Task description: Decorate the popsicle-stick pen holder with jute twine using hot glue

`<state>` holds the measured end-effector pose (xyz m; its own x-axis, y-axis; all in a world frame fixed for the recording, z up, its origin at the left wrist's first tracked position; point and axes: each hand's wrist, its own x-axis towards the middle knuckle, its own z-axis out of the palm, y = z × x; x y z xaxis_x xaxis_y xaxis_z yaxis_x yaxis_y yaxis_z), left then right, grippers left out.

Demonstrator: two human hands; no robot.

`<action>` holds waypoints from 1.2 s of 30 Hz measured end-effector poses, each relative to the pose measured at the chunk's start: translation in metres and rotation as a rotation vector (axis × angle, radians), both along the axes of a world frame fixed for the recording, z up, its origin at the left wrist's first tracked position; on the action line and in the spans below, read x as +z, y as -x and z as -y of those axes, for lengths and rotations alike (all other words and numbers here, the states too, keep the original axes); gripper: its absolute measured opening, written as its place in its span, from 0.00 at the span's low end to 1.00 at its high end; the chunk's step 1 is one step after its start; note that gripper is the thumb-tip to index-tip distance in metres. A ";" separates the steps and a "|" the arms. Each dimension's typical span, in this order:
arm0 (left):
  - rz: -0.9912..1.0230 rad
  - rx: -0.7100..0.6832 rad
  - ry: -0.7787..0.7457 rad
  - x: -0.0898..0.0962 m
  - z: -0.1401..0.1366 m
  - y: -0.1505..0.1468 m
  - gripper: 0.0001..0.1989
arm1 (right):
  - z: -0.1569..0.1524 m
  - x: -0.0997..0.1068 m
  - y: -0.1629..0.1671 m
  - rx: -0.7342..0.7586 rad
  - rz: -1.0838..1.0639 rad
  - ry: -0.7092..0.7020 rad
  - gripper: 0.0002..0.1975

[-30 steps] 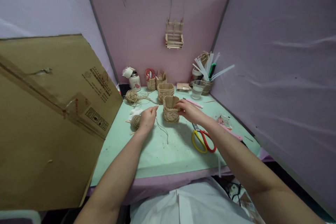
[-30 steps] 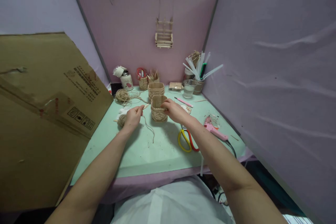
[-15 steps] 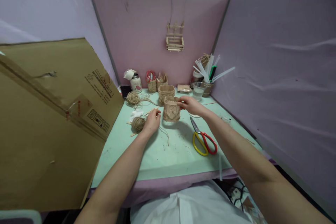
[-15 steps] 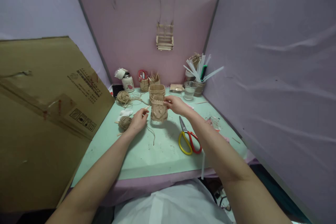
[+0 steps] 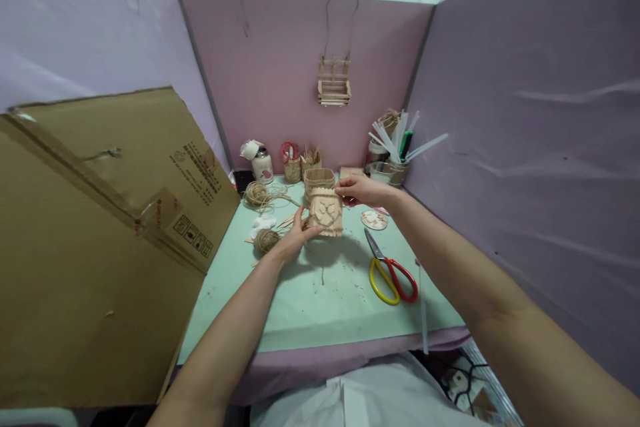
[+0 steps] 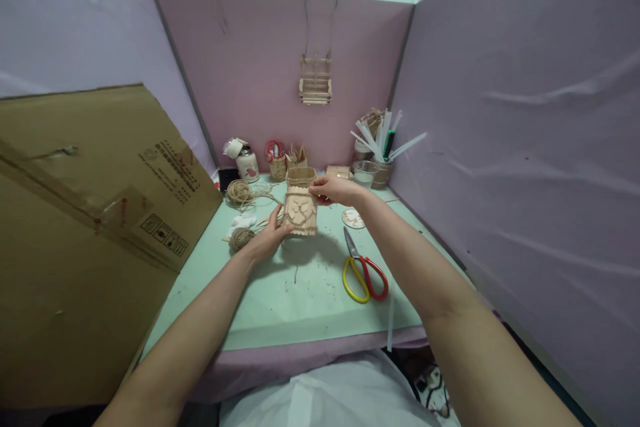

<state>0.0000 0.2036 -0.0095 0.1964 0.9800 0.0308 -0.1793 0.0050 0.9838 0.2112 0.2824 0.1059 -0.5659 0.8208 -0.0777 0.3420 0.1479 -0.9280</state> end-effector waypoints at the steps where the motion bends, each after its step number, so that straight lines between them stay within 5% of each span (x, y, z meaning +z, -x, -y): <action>1: 0.019 -0.025 0.028 0.001 0.001 0.000 0.59 | -0.001 0.000 0.001 0.002 0.002 0.016 0.12; 17: 0.100 -0.053 0.135 0.017 0.016 -0.014 0.64 | 0.001 -0.005 0.003 -0.018 -0.037 0.081 0.11; 23: 0.130 0.040 0.114 0.012 0.011 -0.016 0.63 | 0.003 -0.010 0.004 -0.262 -0.212 -0.031 0.11; 29: 0.141 0.177 0.055 0.004 0.002 -0.015 0.62 | 0.011 -0.029 -0.006 -0.460 -0.310 -0.127 0.12; 36: 0.098 0.297 0.026 0.003 0.000 -0.015 0.65 | 0.034 -0.063 -0.012 -0.494 -0.240 -0.153 0.17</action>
<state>0.0155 0.2037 -0.0060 -0.1012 0.9948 0.0096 -0.2708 -0.0368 0.9619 0.2234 0.2487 0.0426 -0.0996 0.9843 0.1458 0.1870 0.1624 -0.9688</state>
